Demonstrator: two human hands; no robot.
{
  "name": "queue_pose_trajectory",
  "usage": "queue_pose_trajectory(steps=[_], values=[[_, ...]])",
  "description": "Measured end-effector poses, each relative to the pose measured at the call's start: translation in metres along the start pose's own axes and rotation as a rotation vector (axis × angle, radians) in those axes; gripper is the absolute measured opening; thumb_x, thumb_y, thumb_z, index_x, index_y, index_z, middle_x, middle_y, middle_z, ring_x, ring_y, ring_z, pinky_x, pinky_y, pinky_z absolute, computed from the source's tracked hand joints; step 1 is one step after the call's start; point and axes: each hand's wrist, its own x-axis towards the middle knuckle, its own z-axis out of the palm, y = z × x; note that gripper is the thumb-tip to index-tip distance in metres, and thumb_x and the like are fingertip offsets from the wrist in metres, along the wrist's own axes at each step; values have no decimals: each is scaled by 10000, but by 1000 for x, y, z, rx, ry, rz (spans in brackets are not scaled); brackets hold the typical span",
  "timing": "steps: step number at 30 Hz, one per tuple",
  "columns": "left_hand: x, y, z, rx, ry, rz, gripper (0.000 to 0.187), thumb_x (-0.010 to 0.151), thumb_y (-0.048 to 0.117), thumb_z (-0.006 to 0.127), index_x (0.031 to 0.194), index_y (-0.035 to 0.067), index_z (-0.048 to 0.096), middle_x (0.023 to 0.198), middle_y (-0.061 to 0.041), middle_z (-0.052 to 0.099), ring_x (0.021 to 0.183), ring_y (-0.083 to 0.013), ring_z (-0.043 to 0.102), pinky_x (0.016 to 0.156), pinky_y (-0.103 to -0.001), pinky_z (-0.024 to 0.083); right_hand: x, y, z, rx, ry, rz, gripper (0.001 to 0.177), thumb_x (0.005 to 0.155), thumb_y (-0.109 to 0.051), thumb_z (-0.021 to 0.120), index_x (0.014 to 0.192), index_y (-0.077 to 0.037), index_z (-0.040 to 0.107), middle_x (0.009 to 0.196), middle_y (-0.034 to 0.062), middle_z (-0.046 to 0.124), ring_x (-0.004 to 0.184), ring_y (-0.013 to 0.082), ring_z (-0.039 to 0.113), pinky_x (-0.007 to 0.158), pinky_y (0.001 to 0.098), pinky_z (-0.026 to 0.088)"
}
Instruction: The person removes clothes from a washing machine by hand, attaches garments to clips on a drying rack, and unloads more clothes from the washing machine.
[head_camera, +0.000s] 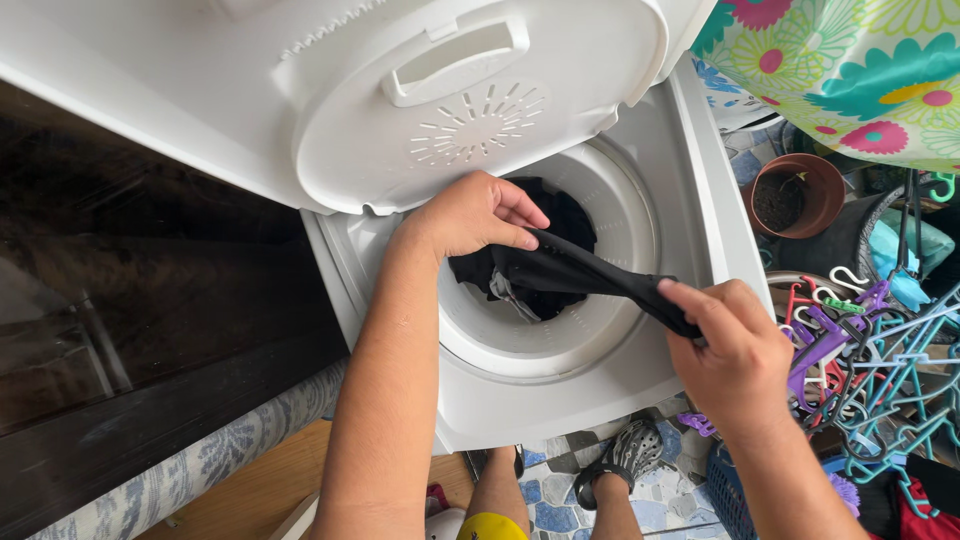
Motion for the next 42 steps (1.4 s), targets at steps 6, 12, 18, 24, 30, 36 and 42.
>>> queue_pose_trajectory(steps=[6, 12, 18, 24, 30, 36, 42], values=[[53, -47, 56, 994, 246, -98, 173, 931, 255, 693, 1045, 156, 778, 1112, -66, 715, 1116, -285, 634, 932, -471, 493, 8, -8, 35, 22, 68, 52, 326, 785, 63, 764, 1078, -79, 757, 927, 92, 635, 820, 261, 660, 723, 359, 531], [149, -127, 98, 1272, 142, 16, 282, 935, 254, 572, 1188, 259, 697, 1441, -60, 506, 1328, -288, 466, 952, -537, 447, 14, -17, 46, -20, 89, 5, 346, 748, 66, 759, 1070, -57, 738, 907, 105, 609, 821, 299, 647, 719, 400, 532], [204, -182, 168, 1136, -134, 61, 550, 885, 223, 558, 1430, 296, 543, 1443, -42, 554, 1216, -283, 618, 952, -490, 461, 15, -11, 53, -72, 65, -14, 247, 721, 42, 776, 936, -53, 702, 836, 94, 580, 769, 293, 634, 671, 396, 521], [229, -208, 137, 1142, -64, -553, 465, 1016, 231, 477, 1451, 112, 591, 1125, -65, 770, 906, -275, 771, 680, -544, 550, 20, -12, 52, -86, 37, -18, 202, 716, 13, 777, 877, -60, 679, 812, 90, 567, 760, 300, 628, 664, 407, 518], [208, -172, 73, 1125, -43, -685, 316, 1012, 268, 544, 1236, 144, 729, 1027, -65, 778, 835, -263, 746, 725, -543, 511, 20, -15, 51, -92, 33, -5, 195, 711, 15, 758, 875, -57, 680, 815, 93, 567, 760, 295, 625, 664, 404, 520], [207, -196, 75, 1420, -51, -930, 253, 894, 258, 730, 1094, 112, 780, 992, -86, 735, 864, -272, 678, 659, -521, 501, 17, -16, 52, -100, 52, 10, 176, 710, 17, 748, 852, -54, 670, 811, 96, 565, 759, 298, 624, 665, 404, 517], [231, -228, 180, 1404, 13, -110, 332, 986, 311, 538, 1135, 129, 773, 1175, -83, 724, 1093, -286, 678, 825, -445, 500, 13, -14, 53, -97, 38, 10, 172, 716, 29, 738, 851, -52, 668, 813, 101, 569, 754, 300, 619, 659, 406, 516]])
